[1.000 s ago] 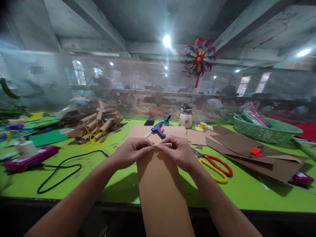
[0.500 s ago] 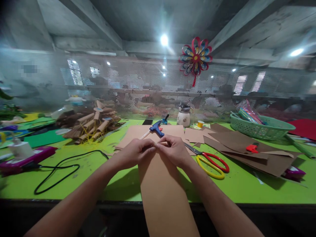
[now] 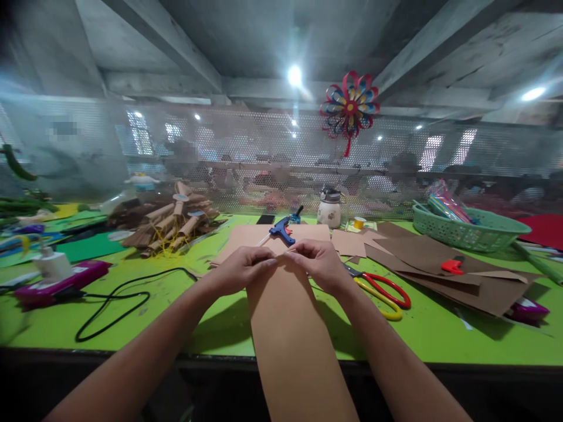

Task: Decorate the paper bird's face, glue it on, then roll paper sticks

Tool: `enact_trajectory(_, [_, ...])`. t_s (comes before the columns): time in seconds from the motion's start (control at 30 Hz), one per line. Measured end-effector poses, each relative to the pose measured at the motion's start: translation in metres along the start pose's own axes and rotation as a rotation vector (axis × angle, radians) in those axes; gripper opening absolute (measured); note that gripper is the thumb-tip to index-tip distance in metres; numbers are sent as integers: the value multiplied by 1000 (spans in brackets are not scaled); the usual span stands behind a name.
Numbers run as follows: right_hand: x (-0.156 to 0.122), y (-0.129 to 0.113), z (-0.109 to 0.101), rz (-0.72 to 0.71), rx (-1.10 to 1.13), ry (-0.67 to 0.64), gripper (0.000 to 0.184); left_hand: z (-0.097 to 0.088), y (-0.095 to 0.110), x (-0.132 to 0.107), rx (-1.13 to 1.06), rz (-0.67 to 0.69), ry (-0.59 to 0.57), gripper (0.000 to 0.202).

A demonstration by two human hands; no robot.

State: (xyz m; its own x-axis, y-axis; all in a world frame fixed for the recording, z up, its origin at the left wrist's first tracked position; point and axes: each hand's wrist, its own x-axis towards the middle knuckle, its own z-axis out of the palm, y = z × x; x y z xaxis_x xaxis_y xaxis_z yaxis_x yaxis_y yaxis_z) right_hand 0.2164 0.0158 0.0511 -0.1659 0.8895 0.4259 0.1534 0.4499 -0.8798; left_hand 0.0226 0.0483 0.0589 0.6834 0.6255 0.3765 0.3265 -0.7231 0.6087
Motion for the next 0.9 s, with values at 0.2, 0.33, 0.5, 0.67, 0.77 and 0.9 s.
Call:
enact_trajectory(0.2, [1, 3, -2, -15, -1, 1, 24, 2, 0, 0, -25, -7, -1, 28])
enact_trajectory(0.33, [2, 4, -4, -1, 17, -5, 26, 4, -1, -1, -50, -26, 14, 29])
enact_trajectory(0.5, [0, -1, -2, 30, 65, -46, 29, 6, 0, -1, -51, -44, 44, 29])
enact_trajectory(0.67, [-2, 0, 6, 41, 12, -20, 31, 7, 2, -2, -54, -33, 45, 27])
enact_trajectory(0.77, [-1, 3, 8, 17, 9, 25, 28, 8, 4, -2, -37, -25, 45, 27])
enact_trajectory(0.9, [-1, 5, 9, 18, 65, 31, 25, 8, 4, -2, -33, -12, 43, 27])
